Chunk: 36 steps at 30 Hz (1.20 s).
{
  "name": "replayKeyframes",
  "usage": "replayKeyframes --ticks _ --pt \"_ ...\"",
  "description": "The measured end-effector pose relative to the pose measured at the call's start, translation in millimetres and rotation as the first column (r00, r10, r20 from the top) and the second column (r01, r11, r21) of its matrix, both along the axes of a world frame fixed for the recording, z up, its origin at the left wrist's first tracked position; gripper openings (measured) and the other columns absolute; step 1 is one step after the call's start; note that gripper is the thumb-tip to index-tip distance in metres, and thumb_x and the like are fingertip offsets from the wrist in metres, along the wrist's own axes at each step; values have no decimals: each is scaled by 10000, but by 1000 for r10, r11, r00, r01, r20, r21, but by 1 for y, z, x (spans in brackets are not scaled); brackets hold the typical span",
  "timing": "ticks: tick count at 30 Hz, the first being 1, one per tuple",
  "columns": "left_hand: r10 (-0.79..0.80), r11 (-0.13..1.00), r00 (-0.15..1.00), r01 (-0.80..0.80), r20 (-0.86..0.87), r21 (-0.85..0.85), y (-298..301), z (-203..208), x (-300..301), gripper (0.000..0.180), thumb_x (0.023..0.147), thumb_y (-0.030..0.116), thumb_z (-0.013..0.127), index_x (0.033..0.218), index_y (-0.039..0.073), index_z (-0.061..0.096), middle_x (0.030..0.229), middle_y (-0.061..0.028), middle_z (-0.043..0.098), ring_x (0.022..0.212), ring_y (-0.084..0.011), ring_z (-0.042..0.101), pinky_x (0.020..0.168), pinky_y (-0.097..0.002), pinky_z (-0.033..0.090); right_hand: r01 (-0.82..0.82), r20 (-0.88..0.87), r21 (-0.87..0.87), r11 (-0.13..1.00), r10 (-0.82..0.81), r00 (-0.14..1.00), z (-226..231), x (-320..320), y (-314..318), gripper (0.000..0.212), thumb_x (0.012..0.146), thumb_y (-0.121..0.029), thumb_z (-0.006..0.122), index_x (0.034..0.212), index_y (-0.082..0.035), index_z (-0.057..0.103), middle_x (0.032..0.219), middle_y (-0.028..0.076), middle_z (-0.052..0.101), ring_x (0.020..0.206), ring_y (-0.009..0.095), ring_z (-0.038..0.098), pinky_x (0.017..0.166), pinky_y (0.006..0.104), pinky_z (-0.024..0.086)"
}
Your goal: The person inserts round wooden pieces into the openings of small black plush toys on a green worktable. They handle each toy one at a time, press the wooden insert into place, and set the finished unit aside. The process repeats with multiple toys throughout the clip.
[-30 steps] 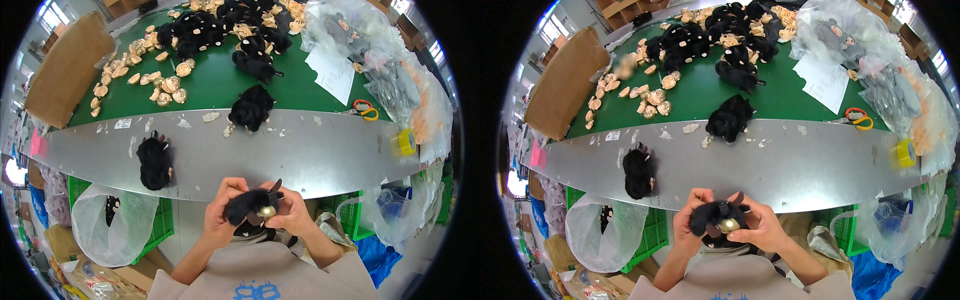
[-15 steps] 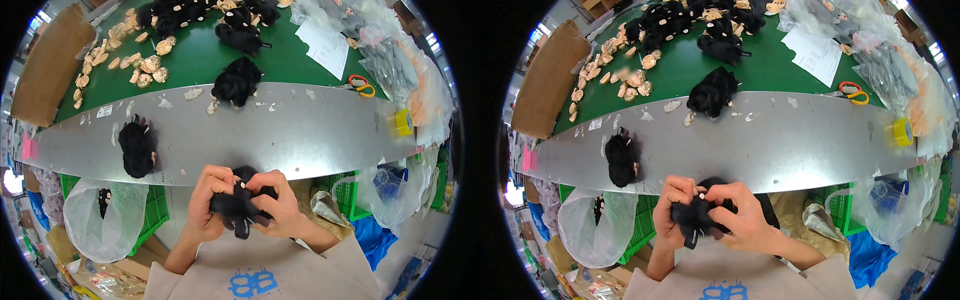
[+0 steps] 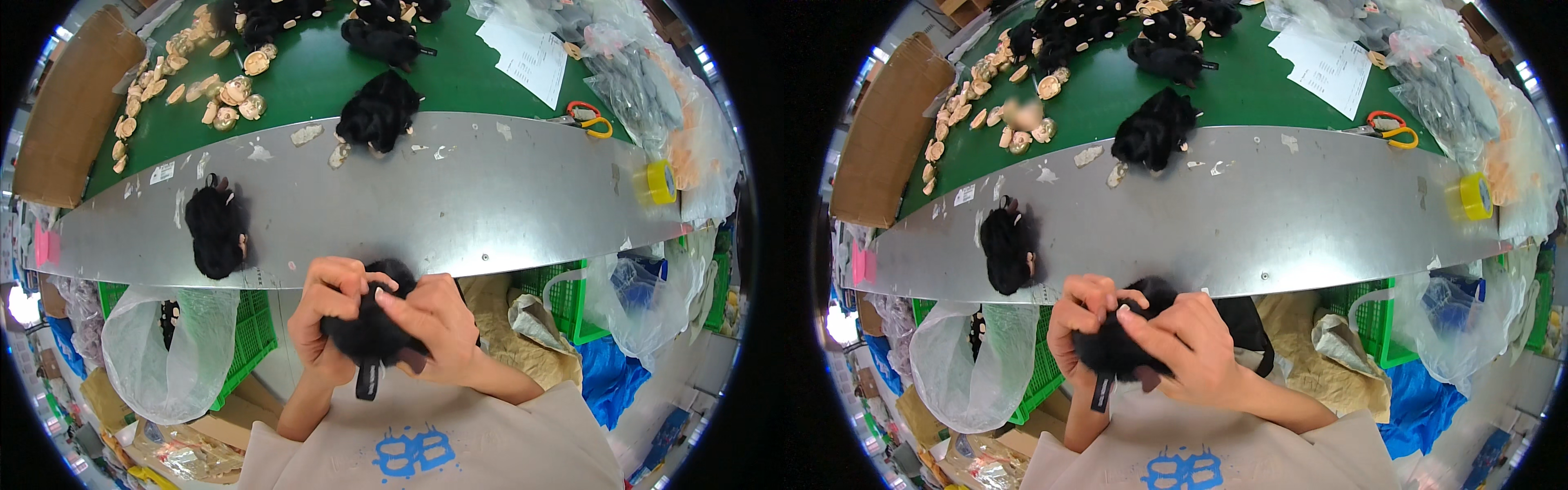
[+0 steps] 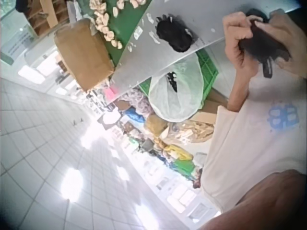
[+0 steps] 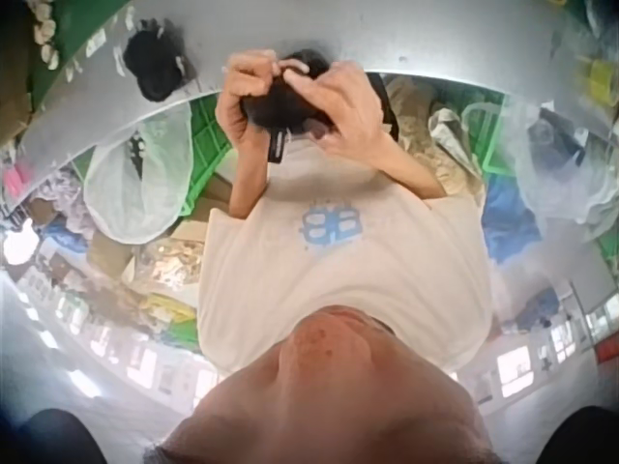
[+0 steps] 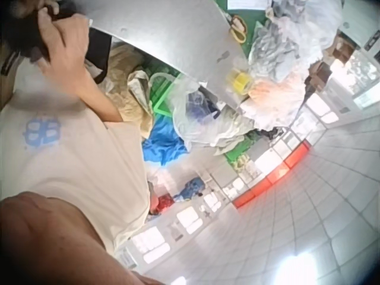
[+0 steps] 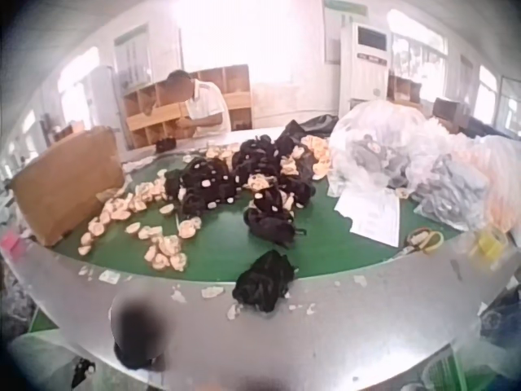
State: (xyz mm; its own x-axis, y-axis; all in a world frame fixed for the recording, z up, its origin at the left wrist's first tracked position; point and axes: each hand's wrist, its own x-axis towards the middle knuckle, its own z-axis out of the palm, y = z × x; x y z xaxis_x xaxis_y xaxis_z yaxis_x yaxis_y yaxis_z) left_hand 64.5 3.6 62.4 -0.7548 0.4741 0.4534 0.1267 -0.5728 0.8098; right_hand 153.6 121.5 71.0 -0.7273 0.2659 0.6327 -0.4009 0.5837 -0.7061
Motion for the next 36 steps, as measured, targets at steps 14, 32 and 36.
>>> replayKeyframes --ticks 14,32,36 --pt "-184 979 983 182 -15 -95 -10 7 -2 111 752 -31 632 719 45 557 864 -82 494 803 -220 501 792 -443 532 -95 -19 17 995 95 995 -1 7 -6 294 530 -30 755 795 -37 629 891 86 574 674 229 541 588 310 442" --pt "-409 812 909 322 -81 -487 -38 12 -3 402 705 70 841 951 40 525 1057 -99 516 918 -189 566 747 -289 493 -231 220 -437 869 352 910 32 34 5 286 653 -11 792 773 -13 533 731 88 509 588 240 492 470 305 354" --pt "-309 833 951 261 -20 -488 -34 13 3 474 741 166 859 991 43 477 1044 -87 491 835 -124 497 707 -244 433 -97 289 -483 871 262 921 35 23 1 288 702 41 780 737 -1 497 695 72 462 570 191 435 490 287 327"
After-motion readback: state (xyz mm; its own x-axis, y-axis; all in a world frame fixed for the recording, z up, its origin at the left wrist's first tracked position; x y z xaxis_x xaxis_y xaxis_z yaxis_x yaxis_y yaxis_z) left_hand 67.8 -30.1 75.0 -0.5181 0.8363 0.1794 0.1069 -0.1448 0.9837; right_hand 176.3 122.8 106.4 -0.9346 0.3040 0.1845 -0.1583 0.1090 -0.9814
